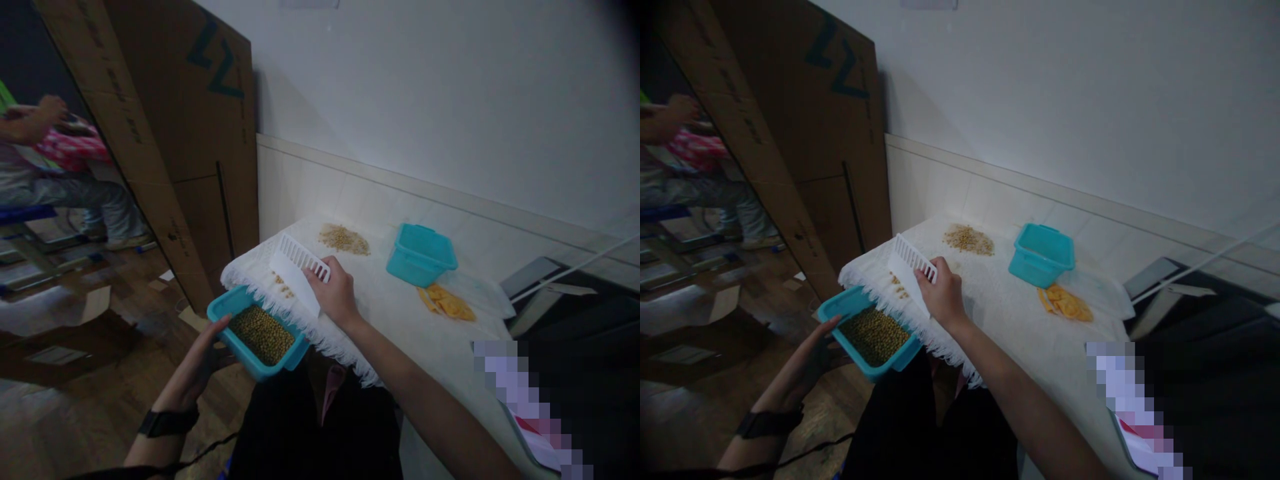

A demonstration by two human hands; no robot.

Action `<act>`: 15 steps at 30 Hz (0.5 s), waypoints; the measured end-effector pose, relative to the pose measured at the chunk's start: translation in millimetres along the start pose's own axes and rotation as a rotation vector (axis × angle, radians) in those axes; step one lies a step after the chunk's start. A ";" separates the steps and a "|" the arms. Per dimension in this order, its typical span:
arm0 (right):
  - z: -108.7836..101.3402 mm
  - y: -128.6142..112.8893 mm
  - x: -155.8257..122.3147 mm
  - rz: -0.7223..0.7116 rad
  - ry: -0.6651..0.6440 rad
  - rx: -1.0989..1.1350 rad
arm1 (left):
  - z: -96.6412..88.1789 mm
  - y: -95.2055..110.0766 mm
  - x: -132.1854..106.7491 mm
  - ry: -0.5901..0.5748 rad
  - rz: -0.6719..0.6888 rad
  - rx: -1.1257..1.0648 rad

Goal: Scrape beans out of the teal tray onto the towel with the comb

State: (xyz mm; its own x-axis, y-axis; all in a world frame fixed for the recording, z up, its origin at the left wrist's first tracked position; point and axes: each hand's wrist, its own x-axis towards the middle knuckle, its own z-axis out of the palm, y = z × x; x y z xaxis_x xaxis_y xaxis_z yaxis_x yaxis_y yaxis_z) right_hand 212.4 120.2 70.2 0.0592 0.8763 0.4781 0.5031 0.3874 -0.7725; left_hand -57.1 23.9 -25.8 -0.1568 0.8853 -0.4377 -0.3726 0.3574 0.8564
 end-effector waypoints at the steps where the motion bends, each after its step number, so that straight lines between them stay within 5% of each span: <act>1: -0.1 -0.6 -0.4 -0.003 -0.007 0.006 | -1.0 1.0 1.5 0.013 -0.005 0.005; 15: -2.6 -8.8 -1.0 -0.072 -0.037 -0.014 | -6.5 9.9 12.6 0.021 -0.002 0.052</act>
State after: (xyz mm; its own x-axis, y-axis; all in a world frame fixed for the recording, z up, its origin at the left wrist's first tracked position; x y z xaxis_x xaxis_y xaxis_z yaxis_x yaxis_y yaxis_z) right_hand 210.2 115.2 77.5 -0.0088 0.8565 0.5161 0.5166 0.4458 -0.7310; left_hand -68.7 36.7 -24.7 -0.1759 0.8782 -0.4447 -0.3252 0.3746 0.8683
